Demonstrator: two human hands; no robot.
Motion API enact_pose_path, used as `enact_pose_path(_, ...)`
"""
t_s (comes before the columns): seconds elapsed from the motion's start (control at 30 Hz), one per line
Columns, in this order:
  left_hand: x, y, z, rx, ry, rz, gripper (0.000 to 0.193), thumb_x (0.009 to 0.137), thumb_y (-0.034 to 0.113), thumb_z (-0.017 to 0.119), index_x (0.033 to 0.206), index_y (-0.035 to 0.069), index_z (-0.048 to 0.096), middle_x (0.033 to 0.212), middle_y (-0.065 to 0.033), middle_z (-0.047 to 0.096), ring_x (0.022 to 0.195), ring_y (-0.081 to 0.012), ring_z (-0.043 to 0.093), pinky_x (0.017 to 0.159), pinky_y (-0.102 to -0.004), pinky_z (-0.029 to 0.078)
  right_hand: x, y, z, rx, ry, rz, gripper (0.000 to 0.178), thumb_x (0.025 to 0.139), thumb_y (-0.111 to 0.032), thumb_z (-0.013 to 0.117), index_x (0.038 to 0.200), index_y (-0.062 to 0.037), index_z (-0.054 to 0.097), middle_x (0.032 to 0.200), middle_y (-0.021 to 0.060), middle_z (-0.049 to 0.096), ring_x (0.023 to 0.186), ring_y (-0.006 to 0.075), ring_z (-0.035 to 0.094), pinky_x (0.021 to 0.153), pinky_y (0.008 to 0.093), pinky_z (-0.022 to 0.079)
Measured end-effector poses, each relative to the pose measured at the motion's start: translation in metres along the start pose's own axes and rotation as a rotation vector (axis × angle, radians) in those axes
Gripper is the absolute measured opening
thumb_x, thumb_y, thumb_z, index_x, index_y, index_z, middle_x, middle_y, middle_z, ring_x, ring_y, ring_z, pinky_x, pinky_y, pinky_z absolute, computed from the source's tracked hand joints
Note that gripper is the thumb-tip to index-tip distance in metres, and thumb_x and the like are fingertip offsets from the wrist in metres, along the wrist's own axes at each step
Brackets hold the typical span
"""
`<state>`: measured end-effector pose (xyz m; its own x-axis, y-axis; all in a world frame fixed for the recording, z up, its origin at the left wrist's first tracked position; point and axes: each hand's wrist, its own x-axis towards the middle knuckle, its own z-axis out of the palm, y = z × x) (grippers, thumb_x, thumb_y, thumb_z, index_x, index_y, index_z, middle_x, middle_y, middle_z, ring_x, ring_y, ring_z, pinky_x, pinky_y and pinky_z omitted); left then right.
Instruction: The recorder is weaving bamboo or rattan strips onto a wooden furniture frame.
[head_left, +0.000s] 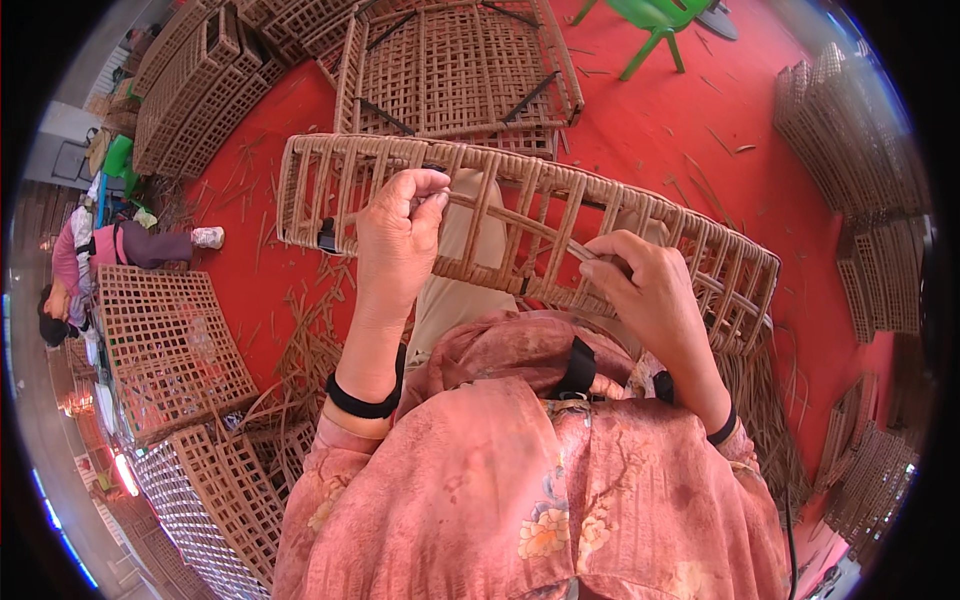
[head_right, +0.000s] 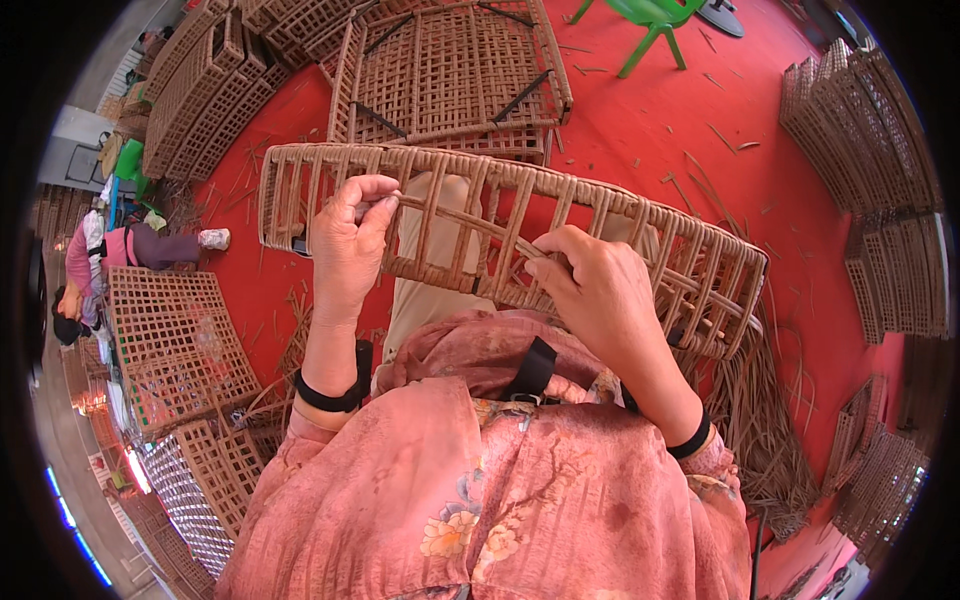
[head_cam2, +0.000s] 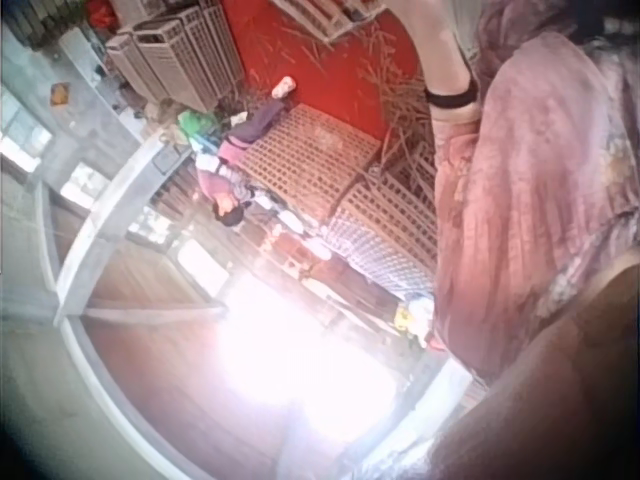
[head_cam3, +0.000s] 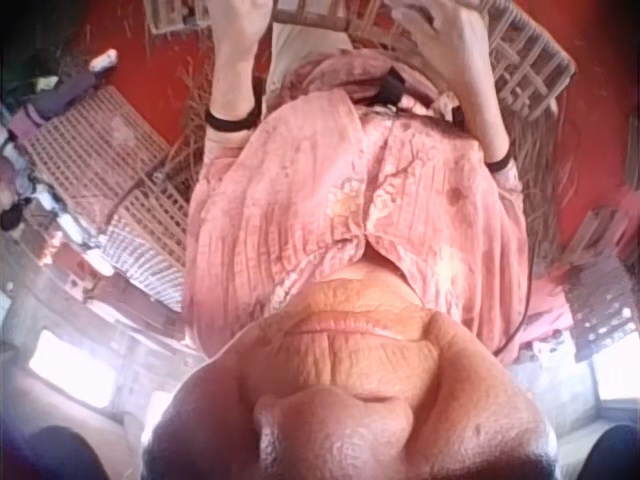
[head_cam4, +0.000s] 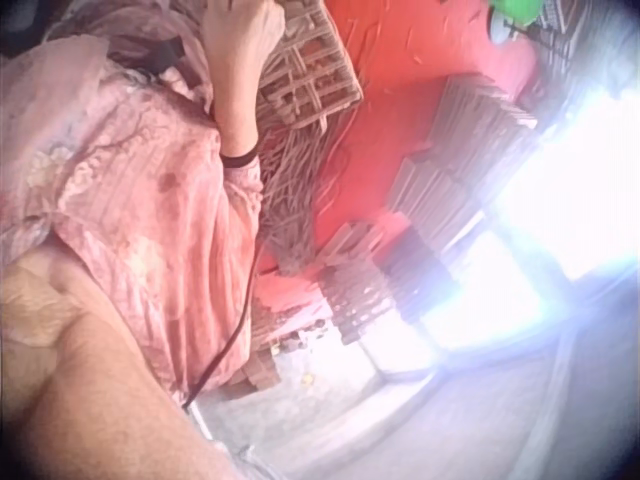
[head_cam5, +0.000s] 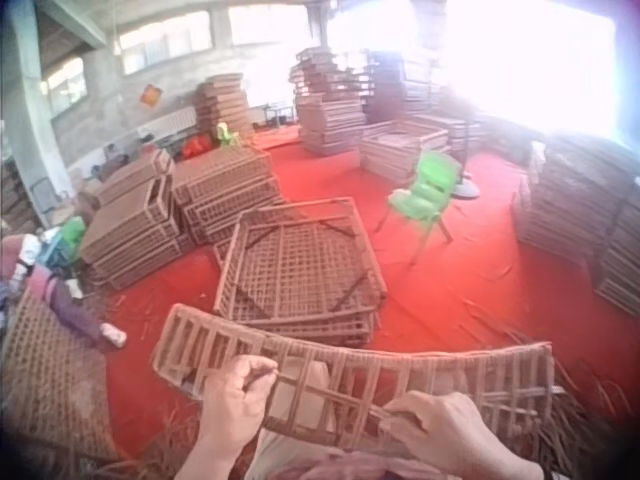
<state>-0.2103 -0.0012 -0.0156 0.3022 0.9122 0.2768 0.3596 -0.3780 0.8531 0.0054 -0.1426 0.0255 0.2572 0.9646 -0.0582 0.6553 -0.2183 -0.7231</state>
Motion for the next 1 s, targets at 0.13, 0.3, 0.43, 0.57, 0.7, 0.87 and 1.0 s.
enact_pose_path(0.13, 0.001, -0.003, -0.004, 0.205, 0.056, 0.15, 0.01, 0.09, 0.004, 0.069, 0.099, 0.004, 0.072, 0.091, -0.0038, 0.065, 0.08, -0.0139, 0.064, 0.072, -0.0269, 0.052, 0.005, 0.001, 0.01, -0.072, 0.081, -0.073, 0.021, 0.09, -0.023, 0.067, 0.094, -0.003, 0.069, 0.072, 0.0179, 0.067, 0.072, 0.0361, 0.067, 0.066, 0.0428, 0.051)
enact_pose_path(0.3, 0.002, -0.009, -0.009, 0.524, 0.039, 0.152, 0.009, 0.089, 0.003, 0.069, 0.097, 0.004, 0.071, 0.093, -0.0054, 0.058, 0.083, -0.0176, 0.066, 0.069, -0.031, 0.054, 0.015, -0.001, 0.02, -0.194, 0.099, -0.109, 0.021, 0.089, -0.023, 0.068, 0.093, -0.0017, 0.068, 0.071, 0.02, 0.066, 0.072, 0.037, 0.067, 0.065, 0.0437, 0.05)
enact_pose_path(0.43, 0.003, -0.011, -0.01, 0.436, 0.079, 0.2, 0.012, 0.09, 0.002, 0.067, 0.101, 0.006, 0.069, 0.095, -0.0063, 0.06, 0.084, -0.0185, 0.066, 0.07, -0.0312, 0.054, 0.015, -0.004, 0.026, -0.112, 0.142, -0.066, 0.031, 0.086, -0.019, 0.072, 0.11, -0.0031, 0.06, 0.066, 0.0146, 0.063, 0.066, 0.0358, 0.065, 0.062, 0.0442, 0.049)
enact_pose_path(0.57, 0.004, -0.021, -0.017, 0.382, 0.026, 0.17, 0.018, 0.092, 0.005, 0.065, 0.11, 0.008, 0.064, 0.1, -0.0084, 0.063, 0.084, -0.0204, 0.068, 0.073, -0.0325, 0.056, 0.009, -0.005, 0.031, -0.057, 0.171, -0.056, 0.057, 0.085, -0.015, 0.075, 0.133, -0.0061, 0.046, 0.067, 0.0108, 0.061, 0.063, 0.0329, 0.063, 0.061, 0.043, 0.047)
enact_pose_path(0.7, 0.005, -0.021, -0.016, 0.387, 0.043, 0.133, 0.03, 0.092, 0.011, 0.067, 0.12, 0.01, 0.058, 0.098, -0.0157, 0.07, 0.086, -0.0329, 0.07, 0.075, -0.04, 0.055, 0.019, -0.001, 0.024, -0.042, 0.092, -0.171, 0.062, 0.085, -0.015, 0.075, 0.138, -0.0068, 0.043, 0.069, 0.0129, 0.061, 0.065, 0.0342, 0.063, 0.06, 0.0424, 0.046)
enact_pose_path(0.87, 0.018, -0.022, -0.021, 0.351, -0.078, 0.023, 0.038, 0.092, 0.015, 0.068, 0.128, 0.007, 0.056, 0.099, -0.0164, 0.071, 0.085, -0.0273, 0.069, 0.076, -0.0365, 0.054, 0.032, 0.002, 0.025, -0.115, 0.048, -0.224, 0.063, 0.086, -0.017, 0.072, 0.14, -0.0084, 0.042, 0.07, 0.0163, 0.06, 0.069, 0.0386, 0.063, 0.063, 0.0458, 0.046)
enact_pose_path(1.0, 0.022, -0.03, -0.016, -0.032, 0.02, -0.209, 0.034, 0.09, 0.018, 0.072, 0.12, 0.004, 0.062, 0.09, -0.0048, 0.071, 0.072, -0.0083, 0.062, 0.066, -0.026, 0.05, 0.031, -0.001, 0.028, -0.16, 0.041, -0.226, 0.061, 0.087, -0.018, 0.071, 0.14, -0.0078, 0.042, 0.07, 0.0176, 0.062, 0.07, 0.0391, 0.064, 0.064, 0.0469, 0.046)
